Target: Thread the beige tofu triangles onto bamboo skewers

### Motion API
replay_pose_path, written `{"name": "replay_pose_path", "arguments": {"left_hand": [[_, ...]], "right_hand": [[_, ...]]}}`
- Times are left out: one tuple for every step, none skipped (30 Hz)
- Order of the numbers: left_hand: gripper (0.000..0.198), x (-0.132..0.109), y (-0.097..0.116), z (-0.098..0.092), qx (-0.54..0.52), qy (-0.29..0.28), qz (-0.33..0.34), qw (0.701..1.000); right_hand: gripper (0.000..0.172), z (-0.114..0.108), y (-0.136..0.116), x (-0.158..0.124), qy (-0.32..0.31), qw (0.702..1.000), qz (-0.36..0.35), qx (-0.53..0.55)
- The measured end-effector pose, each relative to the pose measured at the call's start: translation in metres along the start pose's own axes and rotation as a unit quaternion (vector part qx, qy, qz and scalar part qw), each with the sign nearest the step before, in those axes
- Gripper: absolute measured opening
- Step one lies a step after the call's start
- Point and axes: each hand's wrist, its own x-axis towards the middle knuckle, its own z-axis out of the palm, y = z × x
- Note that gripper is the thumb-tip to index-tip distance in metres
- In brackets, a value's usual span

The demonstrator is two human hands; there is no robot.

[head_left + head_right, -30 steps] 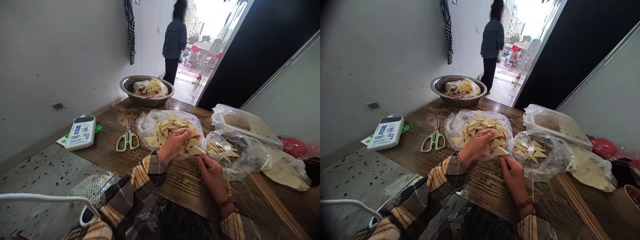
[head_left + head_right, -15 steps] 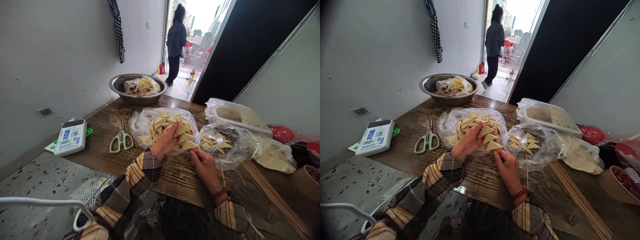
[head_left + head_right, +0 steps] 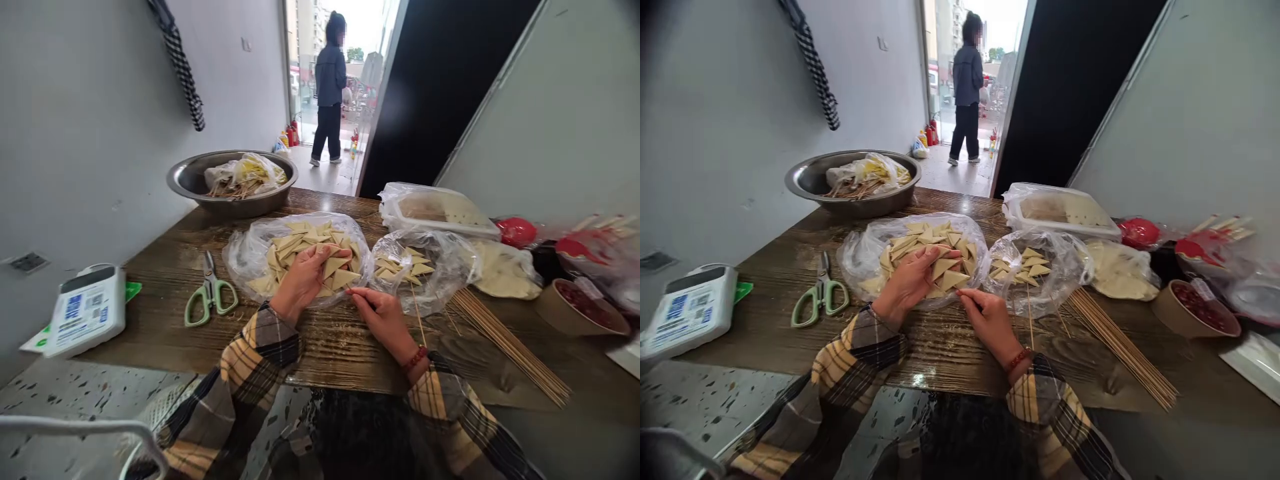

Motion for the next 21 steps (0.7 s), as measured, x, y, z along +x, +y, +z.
{"name": "replay_pose_path", "arguments": {"left_hand": [[0.025, 0.001, 0.000, 0.001, 0.008, 0.000, 0.000, 1.000], [0.025, 0.001, 0.000, 0.001, 0.010, 0.003, 0.003, 1.000], [0.025, 0.002, 0.000, 0.001, 0.012, 0.002, 0.003, 1.000], [0.025, 0.002, 0.000, 0.001, 0.015, -0.001, 0.003, 1.000], [0.024, 0.003, -0.001, 0.002, 0.019, -0.004, 0.005, 1.000], [0.023, 0.003, -0.002, 0.002, 0.024, -0.007, 0.006, 1.000], [0.022, 0.003, -0.002, 0.002, 0.030, -0.008, 0.010, 0.999], [0.021, 0.004, -0.002, 0.003, 0.036, -0.006, 0.014, 0.999], [0.020, 0.004, -0.002, 0.003, 0.040, -0.003, 0.016, 0.999], [0.019, 0.003, -0.002, 0.004, 0.042, 0.000, 0.016, 0.999], [0.018, 0.003, -0.002, 0.005, 0.042, 0.003, 0.014, 0.999], [0.019, 0.003, -0.002, 0.007, 0.042, 0.004, 0.012, 0.999], [0.020, 0.003, -0.001, 0.008, 0.041, 0.004, 0.010, 0.999], [0.021, 0.002, -0.001, 0.009, 0.039, 0.003, 0.010, 0.999], [0.022, 0.002, -0.001, 0.010, 0.038, 0.002, 0.011, 0.999], [0.024, 0.001, -0.001, 0.011, 0.036, -0.002, 0.013, 0.999], [0.026, 0.001, -0.001, 0.011, 0.033, -0.009, 0.014, 0.999], [0.028, 0.001, -0.001, 0.011, 0.029, -0.018, 0.014, 0.999], [0.030, 0.001, -0.001, 0.010, 0.022, -0.025, 0.014, 0.999], [0.031, 0.001, 0.000, 0.009, 0.013, -0.028, 0.017, 0.999], [0.032, 0.002, 0.000, 0.008, 0.003, -0.030, 0.019, 0.999]], "right_hand": [[0.027, 0.000, 0.000, 0.001, 0.007, 1.000, -0.008, -0.002], [0.025, 0.001, 0.000, 0.002, 0.014, 1.000, -0.016, -0.003], [0.024, 0.001, 0.000, 0.002, 0.020, 0.999, -0.024, -0.004], [0.023, 0.001, 0.000, 0.003, 0.026, 0.999, -0.030, -0.005], [0.022, 0.001, 0.001, 0.003, 0.029, 0.999, -0.033, -0.005], [0.022, 0.001, 0.001, 0.003, 0.031, 0.999, -0.035, -0.004], [0.022, 0.001, 0.001, 0.004, 0.032, 0.999, -0.035, -0.004], [0.022, 0.001, 0.002, 0.004, 0.034, 0.999, -0.036, -0.004], [0.022, 0.001, 0.002, 0.004, 0.036, 0.999, -0.037, -0.005], [0.022, 0.001, 0.002, 0.004, 0.038, 0.999, -0.037, -0.007], [0.022, 0.001, 0.002, 0.005, 0.040, 0.998, -0.038, -0.009], [0.021, 0.001, 0.003, 0.005, 0.042, 0.998, -0.038, -0.012], [0.021, 0.001, 0.003, 0.006, 0.045, 0.998, -0.038, -0.015], [0.022, 0.001, 0.003, 0.007, 0.047, 0.998, -0.038, -0.019], [0.022, 0.001, 0.003, 0.007, 0.048, 0.998, -0.038, -0.021], [0.022, 0.001, 0.003, 0.007, 0.050, 0.998, -0.037, -0.023], [0.022, 0.001, 0.001, 0.006, 0.053, 0.998, -0.036, -0.022], [0.023, 0.000, -0.001, 0.005, 0.057, 0.998, -0.034, -0.022], [0.023, -0.002, -0.004, 0.003, 0.061, 0.997, -0.031, -0.023], [0.023, -0.005, -0.008, 0.000, 0.066, 0.997, -0.028, -0.025], [0.024, -0.010, -0.013, -0.003, 0.072, 0.997, -0.026, -0.028]]}}
